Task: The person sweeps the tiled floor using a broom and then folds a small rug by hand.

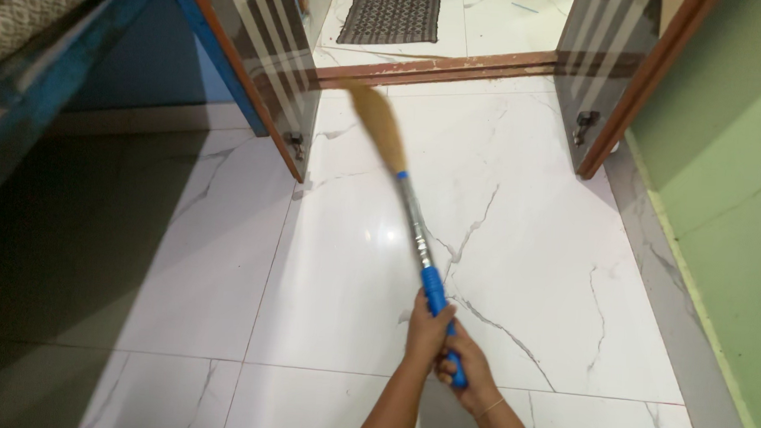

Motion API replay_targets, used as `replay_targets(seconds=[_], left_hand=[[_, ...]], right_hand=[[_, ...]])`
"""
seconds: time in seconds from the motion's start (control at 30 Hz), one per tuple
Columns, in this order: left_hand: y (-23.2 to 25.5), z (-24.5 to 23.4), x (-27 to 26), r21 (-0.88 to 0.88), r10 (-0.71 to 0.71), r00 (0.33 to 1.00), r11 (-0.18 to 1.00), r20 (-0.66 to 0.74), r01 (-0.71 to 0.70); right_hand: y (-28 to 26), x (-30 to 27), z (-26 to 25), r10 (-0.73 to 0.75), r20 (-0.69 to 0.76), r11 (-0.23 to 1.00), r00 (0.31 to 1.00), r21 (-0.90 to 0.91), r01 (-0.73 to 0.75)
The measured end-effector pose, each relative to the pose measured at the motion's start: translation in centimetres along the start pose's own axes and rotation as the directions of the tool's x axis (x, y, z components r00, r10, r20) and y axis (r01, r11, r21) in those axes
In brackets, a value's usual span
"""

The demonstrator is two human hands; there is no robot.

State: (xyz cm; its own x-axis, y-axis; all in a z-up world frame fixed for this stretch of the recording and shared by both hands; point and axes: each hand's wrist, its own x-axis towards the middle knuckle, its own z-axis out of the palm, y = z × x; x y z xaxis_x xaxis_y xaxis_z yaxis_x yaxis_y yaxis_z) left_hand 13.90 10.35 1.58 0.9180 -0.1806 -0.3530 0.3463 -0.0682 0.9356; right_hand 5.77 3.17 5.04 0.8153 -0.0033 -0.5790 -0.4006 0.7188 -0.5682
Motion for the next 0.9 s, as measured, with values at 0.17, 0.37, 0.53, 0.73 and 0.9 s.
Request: replay_targets(seconds=[0.17, 0.37, 0.53, 0.73, 0.9], left_hand=[[2.0, 3.3, 0.6, 0.091, -0.001, 0.996, 0.996, 0.088, -0.007], [3.8, 3.6, -1.0, 0.105, 0.065, 0.993, 0.992, 0.098, -0.075], [4.0, 0.2, -2.9, -0.029, 0.084, 0.994, 0.996, 0.065, -0.082], [-0.1, -3.0, -2.6, -0.081, 0.08, 0.994, 0.993, -0.072, -0.086], [-1.7, -2.9, -1.5, -0.077, 0.052, 0.998, 0.995, -0.04, -0.055]], right_hand=[[-1.7, -0.4, -1.1, -0.167, -0.054, 0.984, 0.984, 0.056, 0.17], [-2.4, -1.3, -0.9, -0.208, -0.076, 0.978, 0.975, -0.003, 0.208], [-1.1, -1.8, 0.6, -0.166, 0.029, 0.982, 0.986, -0.092, 0.168], [0.7, -1.6, 1.7, -0.015, 0.095, 0.981, 0.995, -0.189, 0.033], [1.1, -1.1, 1.5, 0.037, 0.075, 0.994, 0.997, -0.101, -0.029]])
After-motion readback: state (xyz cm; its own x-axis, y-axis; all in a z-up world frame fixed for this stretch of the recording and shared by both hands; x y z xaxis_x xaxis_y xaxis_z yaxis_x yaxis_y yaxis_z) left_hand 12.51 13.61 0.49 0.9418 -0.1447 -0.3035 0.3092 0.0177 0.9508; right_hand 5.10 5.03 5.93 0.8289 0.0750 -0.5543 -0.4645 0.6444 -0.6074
